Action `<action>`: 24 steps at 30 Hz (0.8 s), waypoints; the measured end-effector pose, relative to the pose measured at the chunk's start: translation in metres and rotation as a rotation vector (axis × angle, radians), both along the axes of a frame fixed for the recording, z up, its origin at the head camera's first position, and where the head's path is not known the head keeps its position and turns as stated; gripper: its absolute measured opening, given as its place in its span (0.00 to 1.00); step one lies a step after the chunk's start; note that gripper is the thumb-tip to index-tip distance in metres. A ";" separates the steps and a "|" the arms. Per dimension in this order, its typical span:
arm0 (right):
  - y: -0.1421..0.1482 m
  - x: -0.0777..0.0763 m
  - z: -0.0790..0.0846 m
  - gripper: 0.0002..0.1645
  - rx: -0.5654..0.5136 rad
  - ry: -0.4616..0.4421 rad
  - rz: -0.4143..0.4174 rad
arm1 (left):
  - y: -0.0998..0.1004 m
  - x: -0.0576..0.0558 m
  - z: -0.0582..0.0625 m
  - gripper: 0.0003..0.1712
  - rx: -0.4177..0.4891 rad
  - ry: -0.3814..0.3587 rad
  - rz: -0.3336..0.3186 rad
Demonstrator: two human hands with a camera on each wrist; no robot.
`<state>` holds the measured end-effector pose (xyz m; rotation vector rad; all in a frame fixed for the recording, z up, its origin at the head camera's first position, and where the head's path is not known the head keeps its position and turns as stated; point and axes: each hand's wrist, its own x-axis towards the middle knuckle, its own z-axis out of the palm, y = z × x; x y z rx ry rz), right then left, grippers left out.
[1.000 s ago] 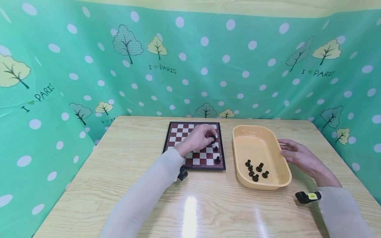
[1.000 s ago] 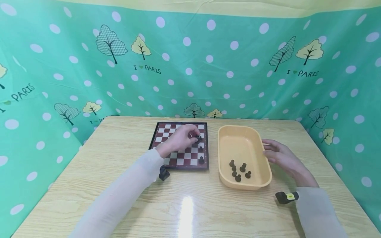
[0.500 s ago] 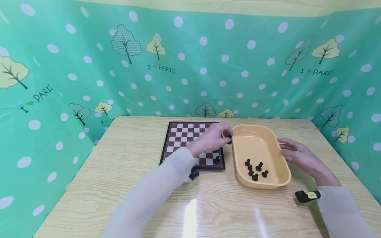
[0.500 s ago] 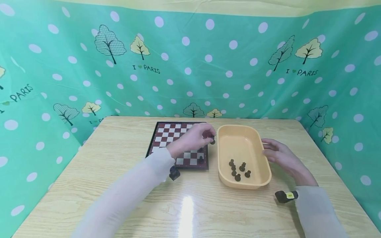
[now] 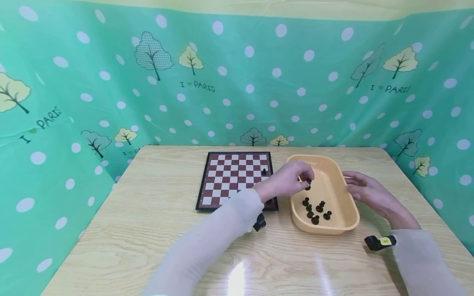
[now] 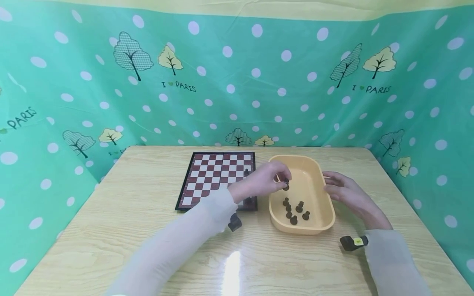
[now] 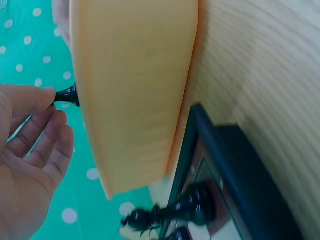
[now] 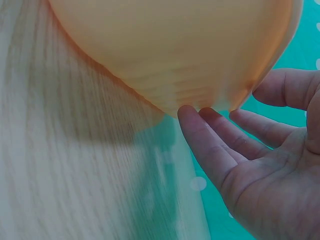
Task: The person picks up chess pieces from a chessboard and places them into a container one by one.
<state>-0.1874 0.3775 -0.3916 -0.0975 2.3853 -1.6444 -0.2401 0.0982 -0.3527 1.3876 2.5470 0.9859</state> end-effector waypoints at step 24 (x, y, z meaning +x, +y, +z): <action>-0.001 0.001 0.002 0.39 -0.011 0.004 0.009 | 0.036 0.004 -0.029 0.12 -0.235 0.061 0.019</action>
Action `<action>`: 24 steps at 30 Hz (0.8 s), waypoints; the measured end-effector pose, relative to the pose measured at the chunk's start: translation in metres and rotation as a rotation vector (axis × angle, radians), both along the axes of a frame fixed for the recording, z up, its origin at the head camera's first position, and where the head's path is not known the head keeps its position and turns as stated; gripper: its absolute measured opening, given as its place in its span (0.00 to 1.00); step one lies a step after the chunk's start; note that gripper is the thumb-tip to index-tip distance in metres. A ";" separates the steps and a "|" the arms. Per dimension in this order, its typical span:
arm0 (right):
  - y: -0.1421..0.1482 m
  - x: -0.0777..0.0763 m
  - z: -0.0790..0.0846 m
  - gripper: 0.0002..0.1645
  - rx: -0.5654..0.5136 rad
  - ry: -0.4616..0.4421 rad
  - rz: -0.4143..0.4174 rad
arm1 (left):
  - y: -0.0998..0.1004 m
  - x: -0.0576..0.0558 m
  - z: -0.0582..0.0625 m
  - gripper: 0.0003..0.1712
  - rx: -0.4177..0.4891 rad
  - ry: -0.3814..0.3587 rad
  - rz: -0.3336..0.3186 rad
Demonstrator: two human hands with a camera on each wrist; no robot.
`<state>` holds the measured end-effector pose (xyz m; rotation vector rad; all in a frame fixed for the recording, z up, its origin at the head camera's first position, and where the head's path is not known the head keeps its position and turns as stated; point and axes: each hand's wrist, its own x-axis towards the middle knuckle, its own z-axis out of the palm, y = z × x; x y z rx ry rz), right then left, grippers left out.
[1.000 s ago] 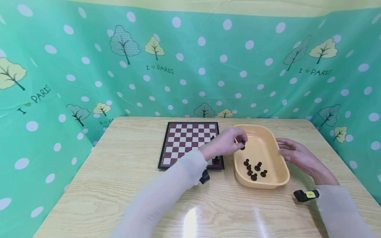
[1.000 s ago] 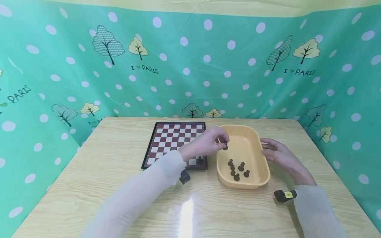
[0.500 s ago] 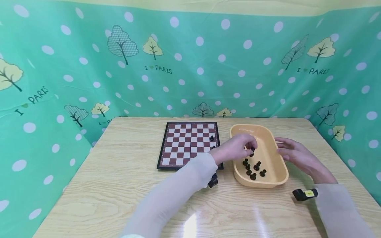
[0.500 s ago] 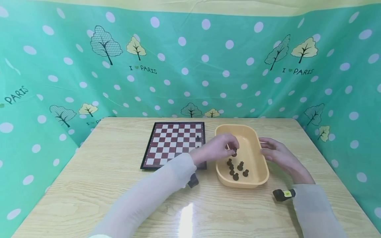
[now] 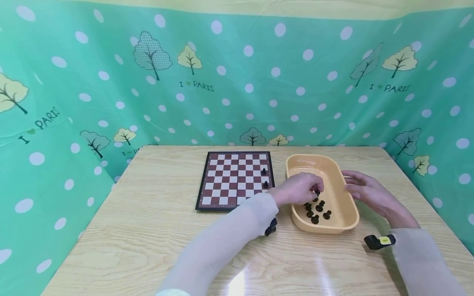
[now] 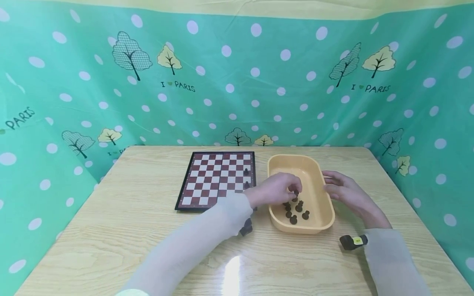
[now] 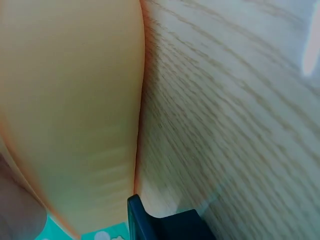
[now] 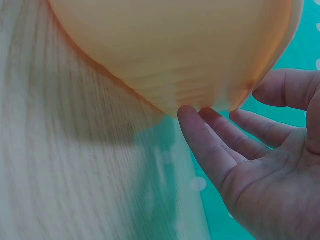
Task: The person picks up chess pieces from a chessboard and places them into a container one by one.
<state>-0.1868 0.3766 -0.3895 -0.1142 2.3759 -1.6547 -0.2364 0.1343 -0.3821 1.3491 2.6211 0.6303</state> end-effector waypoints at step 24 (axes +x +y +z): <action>0.000 0.000 0.000 0.40 0.004 0.006 0.004 | 0.005 0.002 -0.003 0.11 -0.171 0.084 0.028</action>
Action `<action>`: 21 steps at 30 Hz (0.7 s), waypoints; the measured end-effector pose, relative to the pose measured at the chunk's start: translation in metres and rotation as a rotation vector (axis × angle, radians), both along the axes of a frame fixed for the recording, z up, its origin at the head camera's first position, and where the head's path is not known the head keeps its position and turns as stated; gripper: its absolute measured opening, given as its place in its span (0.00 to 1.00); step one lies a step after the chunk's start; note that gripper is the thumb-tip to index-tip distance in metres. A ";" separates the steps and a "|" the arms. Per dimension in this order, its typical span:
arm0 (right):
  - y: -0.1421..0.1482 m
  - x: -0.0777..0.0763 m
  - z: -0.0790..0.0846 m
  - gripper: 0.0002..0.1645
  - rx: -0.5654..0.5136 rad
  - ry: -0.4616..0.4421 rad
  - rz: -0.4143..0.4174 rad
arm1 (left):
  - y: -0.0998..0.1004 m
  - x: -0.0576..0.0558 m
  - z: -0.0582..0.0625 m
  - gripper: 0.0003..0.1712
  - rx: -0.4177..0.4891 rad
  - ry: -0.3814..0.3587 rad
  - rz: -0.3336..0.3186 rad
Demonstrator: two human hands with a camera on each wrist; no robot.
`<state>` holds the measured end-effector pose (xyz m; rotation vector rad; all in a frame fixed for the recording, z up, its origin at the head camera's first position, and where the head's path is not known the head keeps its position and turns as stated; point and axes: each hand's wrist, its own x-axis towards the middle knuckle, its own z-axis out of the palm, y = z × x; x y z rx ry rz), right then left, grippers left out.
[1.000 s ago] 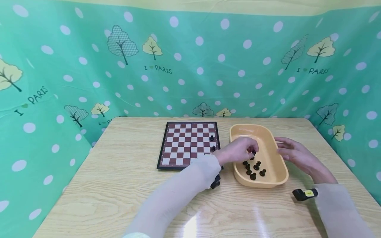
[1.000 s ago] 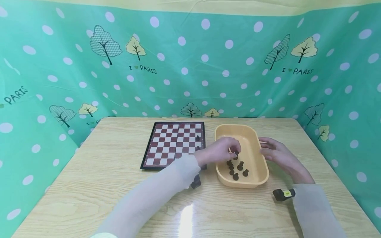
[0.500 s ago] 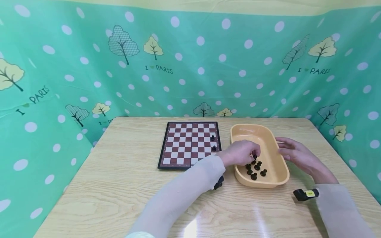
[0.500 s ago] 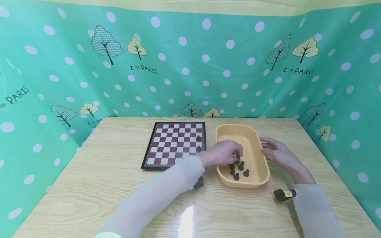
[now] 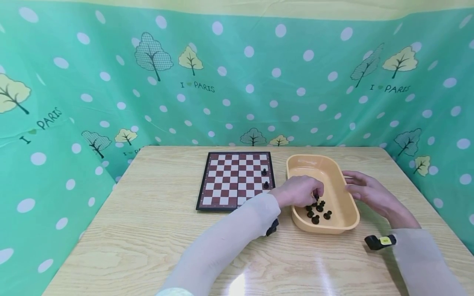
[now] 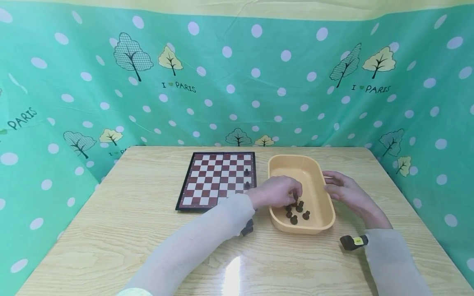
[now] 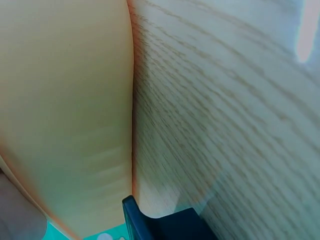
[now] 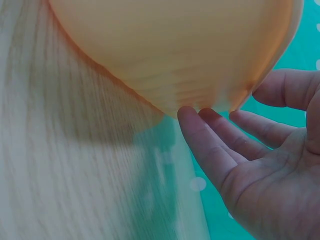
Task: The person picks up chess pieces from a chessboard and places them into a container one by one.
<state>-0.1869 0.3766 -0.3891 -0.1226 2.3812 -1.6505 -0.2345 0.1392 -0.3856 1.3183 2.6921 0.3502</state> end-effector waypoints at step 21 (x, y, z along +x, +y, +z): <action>-0.001 0.001 0.001 0.39 -0.008 -0.005 -0.012 | -0.009 -0.001 0.008 0.14 0.097 -0.104 -0.056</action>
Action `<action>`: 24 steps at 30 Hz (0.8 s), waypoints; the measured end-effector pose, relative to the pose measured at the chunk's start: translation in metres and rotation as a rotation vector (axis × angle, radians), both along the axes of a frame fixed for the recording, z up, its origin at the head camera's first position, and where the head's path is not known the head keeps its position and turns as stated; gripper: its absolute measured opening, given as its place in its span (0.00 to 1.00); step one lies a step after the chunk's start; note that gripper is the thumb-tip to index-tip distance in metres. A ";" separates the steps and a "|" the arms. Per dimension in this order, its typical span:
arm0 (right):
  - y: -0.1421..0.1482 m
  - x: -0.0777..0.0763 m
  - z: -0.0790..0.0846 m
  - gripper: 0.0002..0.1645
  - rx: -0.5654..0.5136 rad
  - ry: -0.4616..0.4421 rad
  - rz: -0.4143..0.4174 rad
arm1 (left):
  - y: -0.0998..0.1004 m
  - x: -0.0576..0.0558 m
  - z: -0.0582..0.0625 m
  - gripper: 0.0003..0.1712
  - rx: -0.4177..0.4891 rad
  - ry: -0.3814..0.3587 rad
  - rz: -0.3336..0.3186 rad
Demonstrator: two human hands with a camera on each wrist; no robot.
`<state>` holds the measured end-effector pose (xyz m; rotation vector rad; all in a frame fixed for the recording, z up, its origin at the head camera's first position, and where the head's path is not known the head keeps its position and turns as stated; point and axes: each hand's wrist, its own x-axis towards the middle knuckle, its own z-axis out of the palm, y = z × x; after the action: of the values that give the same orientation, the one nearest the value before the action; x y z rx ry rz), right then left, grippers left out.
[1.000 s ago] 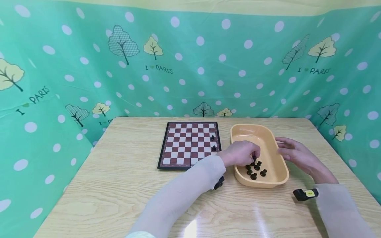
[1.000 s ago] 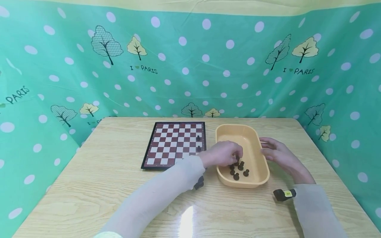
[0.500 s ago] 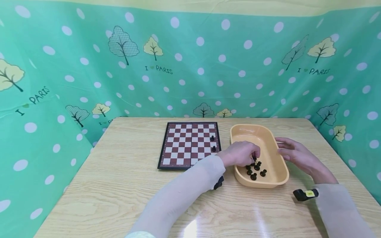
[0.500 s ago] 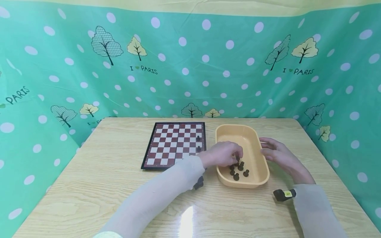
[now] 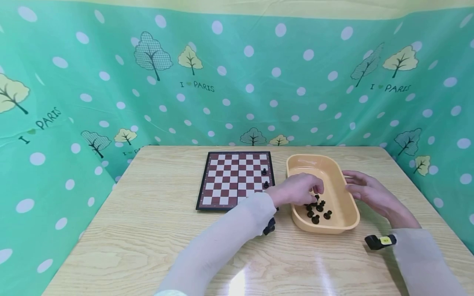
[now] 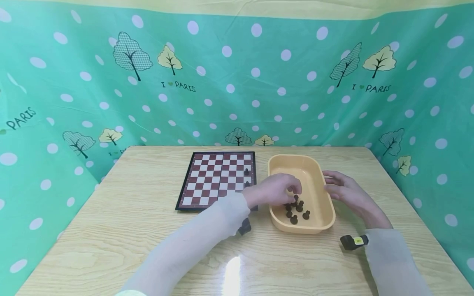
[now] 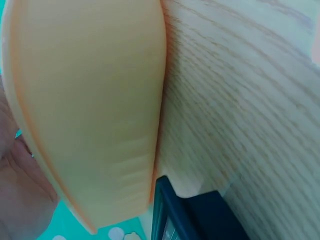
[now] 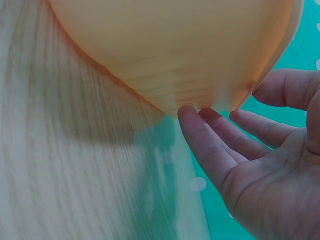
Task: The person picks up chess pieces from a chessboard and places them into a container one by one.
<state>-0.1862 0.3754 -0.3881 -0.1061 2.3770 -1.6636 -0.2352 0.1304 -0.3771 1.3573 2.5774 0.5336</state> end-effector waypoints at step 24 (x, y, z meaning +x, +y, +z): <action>0.001 0.001 -0.001 0.40 0.067 0.013 0.012 | -0.041 0.007 0.019 0.14 0.055 0.049 -0.025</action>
<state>-0.1854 0.3762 -0.3888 -0.1192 2.4335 -1.5815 -0.2277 0.0890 -0.3583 1.4362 2.5984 0.5787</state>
